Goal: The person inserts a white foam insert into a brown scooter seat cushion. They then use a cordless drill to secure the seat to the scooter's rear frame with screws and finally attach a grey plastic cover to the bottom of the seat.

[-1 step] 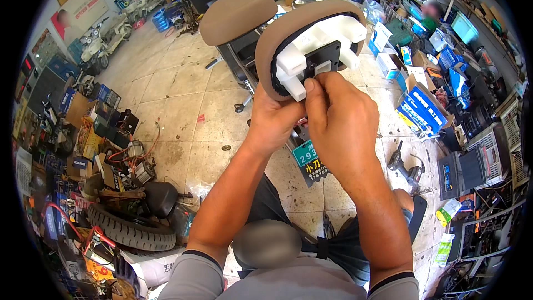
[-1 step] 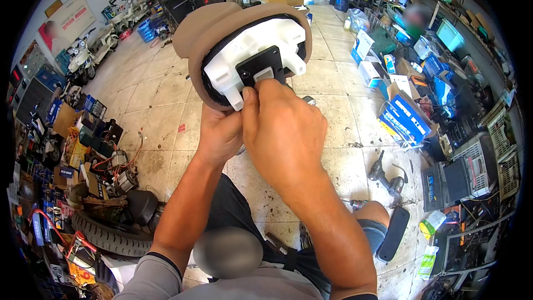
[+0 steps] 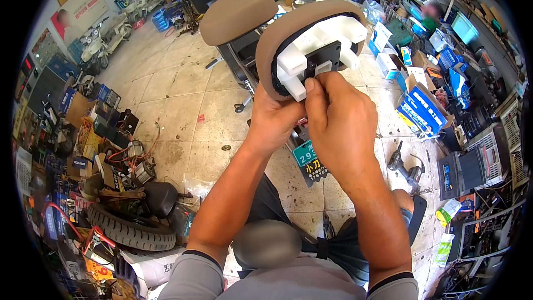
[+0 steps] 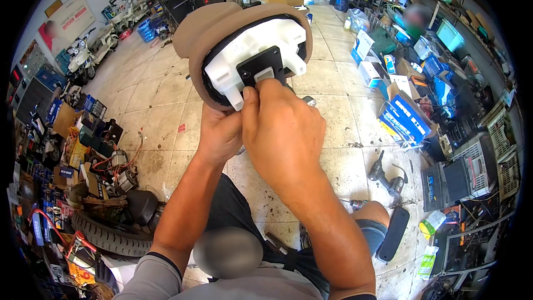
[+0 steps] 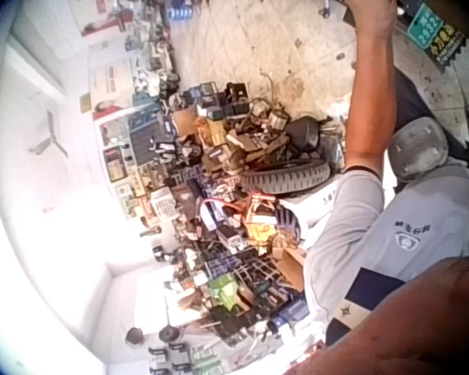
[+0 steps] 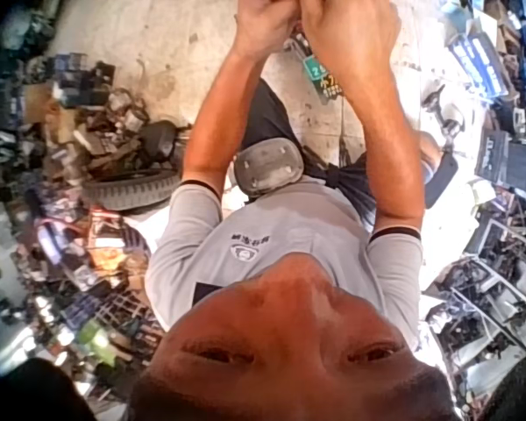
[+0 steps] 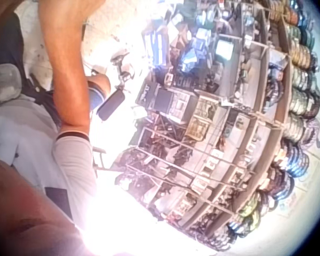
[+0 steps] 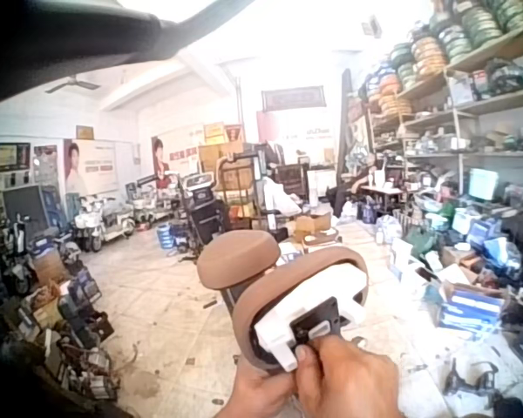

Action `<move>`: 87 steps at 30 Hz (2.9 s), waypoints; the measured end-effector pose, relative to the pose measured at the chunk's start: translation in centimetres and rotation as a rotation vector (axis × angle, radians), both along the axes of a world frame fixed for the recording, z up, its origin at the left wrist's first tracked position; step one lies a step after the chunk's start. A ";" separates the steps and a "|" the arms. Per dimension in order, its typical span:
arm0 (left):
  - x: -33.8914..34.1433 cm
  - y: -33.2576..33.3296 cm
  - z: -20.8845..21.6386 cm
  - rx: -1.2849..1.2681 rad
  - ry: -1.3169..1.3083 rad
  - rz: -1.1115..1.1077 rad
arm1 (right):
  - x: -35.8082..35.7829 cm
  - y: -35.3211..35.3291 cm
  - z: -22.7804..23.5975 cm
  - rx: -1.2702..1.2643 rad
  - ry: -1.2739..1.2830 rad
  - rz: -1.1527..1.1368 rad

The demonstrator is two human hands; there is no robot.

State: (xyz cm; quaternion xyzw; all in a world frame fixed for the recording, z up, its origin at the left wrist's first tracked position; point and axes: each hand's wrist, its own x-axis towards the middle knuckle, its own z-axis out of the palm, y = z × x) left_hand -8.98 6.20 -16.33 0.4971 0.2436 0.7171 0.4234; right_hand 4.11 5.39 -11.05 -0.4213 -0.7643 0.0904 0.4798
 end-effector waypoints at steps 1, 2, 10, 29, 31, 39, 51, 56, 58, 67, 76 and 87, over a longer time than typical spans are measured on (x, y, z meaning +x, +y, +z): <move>0.0 0.0 0.0 0.002 0.004 0.018 | -0.1 -0.1 0.1 -0.045 0.012 0.004; 0.1 0.0 0.1 0.004 0.006 0.017 | -0.2 -0.2 0.2 -0.063 0.019 -0.001; -0.3 -0.1 0.1 -0.023 0.035 -0.003 | -0.7 -0.3 0.2 -0.172 0.098 -0.011; -1.0 0.5 -0.9 0.047 -0.005 -0.114 | 1.2 1.2 -0.6 0.494 -0.119 0.028; -1.0 0.5 -0.8 0.034 0.001 -0.087 | 1.4 1.5 -0.7 0.517 -0.150 0.037; -0.8 0.4 -1.0 0.014 -0.012 -0.095 | 0.5 2.9 -2.2 0.569 -0.043 0.045; -0.1 0.2 -0.6 0.029 -0.047 -0.038 | 0.2 3.0 -2.8 0.556 0.082 0.069; -0.6 0.3 -0.6 0.032 -0.023 -0.077 | 0.6 3.1 -3.0 0.578 0.050 0.094; -0.7 0.3 -0.7 0.032 -0.011 -0.073 | 0.6 3.2 -3.1 0.583 0.059 0.112; -0.4 0.2 -0.7 0.020 -0.030 -0.065 | 0.7 2.9 -2.7 0.548 0.023 0.077; -0.6 0.3 -0.7 0.005 -0.019 -0.064 | 0.3 2.6 -2.7 0.535 0.038 0.041; -0.4 0.2 -0.3 0.024 -0.020 -0.039 | -0.2 1.7 -2.4 0.406 0.001 -0.042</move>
